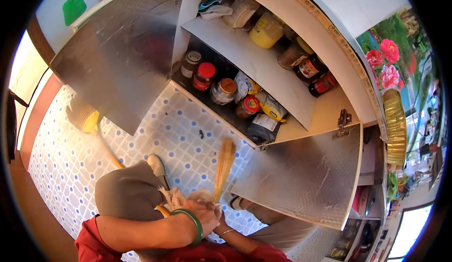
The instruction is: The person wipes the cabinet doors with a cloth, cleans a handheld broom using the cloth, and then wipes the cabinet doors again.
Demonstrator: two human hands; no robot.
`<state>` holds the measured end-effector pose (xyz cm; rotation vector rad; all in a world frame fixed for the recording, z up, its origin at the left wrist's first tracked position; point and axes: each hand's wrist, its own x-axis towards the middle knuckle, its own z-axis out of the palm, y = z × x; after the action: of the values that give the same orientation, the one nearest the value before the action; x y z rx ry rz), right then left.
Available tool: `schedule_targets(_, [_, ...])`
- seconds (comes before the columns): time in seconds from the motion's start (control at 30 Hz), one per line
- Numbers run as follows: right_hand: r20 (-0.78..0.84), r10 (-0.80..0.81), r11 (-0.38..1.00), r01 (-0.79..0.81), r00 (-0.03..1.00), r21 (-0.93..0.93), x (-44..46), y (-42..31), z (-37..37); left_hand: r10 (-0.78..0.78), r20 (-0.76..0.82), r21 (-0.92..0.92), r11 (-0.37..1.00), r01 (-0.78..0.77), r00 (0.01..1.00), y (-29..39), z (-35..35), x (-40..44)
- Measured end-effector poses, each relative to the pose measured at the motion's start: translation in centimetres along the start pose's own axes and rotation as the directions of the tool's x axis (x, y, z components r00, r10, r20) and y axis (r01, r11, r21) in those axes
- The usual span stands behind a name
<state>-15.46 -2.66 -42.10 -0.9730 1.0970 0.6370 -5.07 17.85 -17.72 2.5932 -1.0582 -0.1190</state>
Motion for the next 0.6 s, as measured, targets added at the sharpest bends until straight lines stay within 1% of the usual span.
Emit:
schedule_targets(0.03, [0.007, 0.004, 1.000, -0.004, 1.000, -0.003, -0.2, -0.2, -0.5, 0.039, 0.213, -0.114, 0.993, -0.015, 0.976, 0.1, -0.5, 0.4])
schedule_targets(0.07, [0.020, 0.011, 1.000, -0.011, 1.000, -0.005, -0.3, -0.2, -0.9, 0.076, 0.416, -0.223, 0.975, 0.020, 0.906, 0.2, -1.0, 0.9])
schedule_targets(0.13, [0.045, 0.024, 1.000, -0.023, 0.999, -0.020, -0.2, -0.5, -1.0, 0.011, 0.454, -0.347, 0.923, 0.165, 0.891, 0.4, -0.3, 1.2])
schedule_targets(0.17, [0.060, 0.036, 0.999, -0.034, 0.998, -0.028, 0.0, -0.5, -0.9, 0.008, 0.459, -0.344, 0.924, 0.169, 0.888, 0.7, -0.2, 1.3])
schedule_targets(0.23, [0.102, 0.064, 0.996, -0.057, 0.993, -0.071, 0.5, -0.8, 0.3, 0.132, 0.541, -0.334, 0.940, 0.068, 0.831, 0.5, -3.0, 2.0])
schedule_targets(0.27, [0.125, 0.076, 0.994, -0.064, 0.989, -0.094, 0.8, -1.0, 1.2, 0.126, 0.545, -0.330, 0.941, 0.074, 0.829, 0.4, -2.7, 1.9])
schedule_targets(0.33, [0.174, 0.111, 0.984, -0.083, 0.978, -0.158, 1.4, -1.3, 4.0, 0.135, 0.548, -0.247, 0.969, 0.005, 0.825, 0.0, -2.0, 1.7])
schedule_targets(0.37, [0.204, 0.138, 0.977, -0.098, 0.969, -0.192, 1.9, -1.4, 5.8, 0.132, 0.553, -0.245, 0.969, 0.009, 0.823, 0.0, -2.2, 1.6])
schedule_targets(0.43, [0.252, 0.181, 0.961, -0.117, 0.951, -0.250, 2.6, -1.7, 9.1, 0.058, 0.570, -0.234, 0.968, 0.094, 0.819, 0.0, -3.5, 1.9])
schedule_targets(0.47, [0.268, 0.202, 0.953, -0.127, 0.942, -0.274, 2.9, -1.7, 10.5, 0.054, 0.570, -0.232, 0.968, 0.097, 0.820, -0.1, -2.8, 1.7])
schedule_targets(0.53, [0.284, 0.227, 0.946, -0.141, 0.932, -0.293, 3.1, -2.0, 12.0, 0.112, 0.432, -0.262, 0.965, 0.005, 0.895, -0.7, -0.8, 1.2])
schedule_targets(0.6, [0.298, 0.248, 0.949, -0.170, 0.922, -0.264, 3.7, -2.3, 12.9, 0.097, 0.433, -0.235, 0.972, 0.008, 0.896, -0.8, -1.8, 1.1])
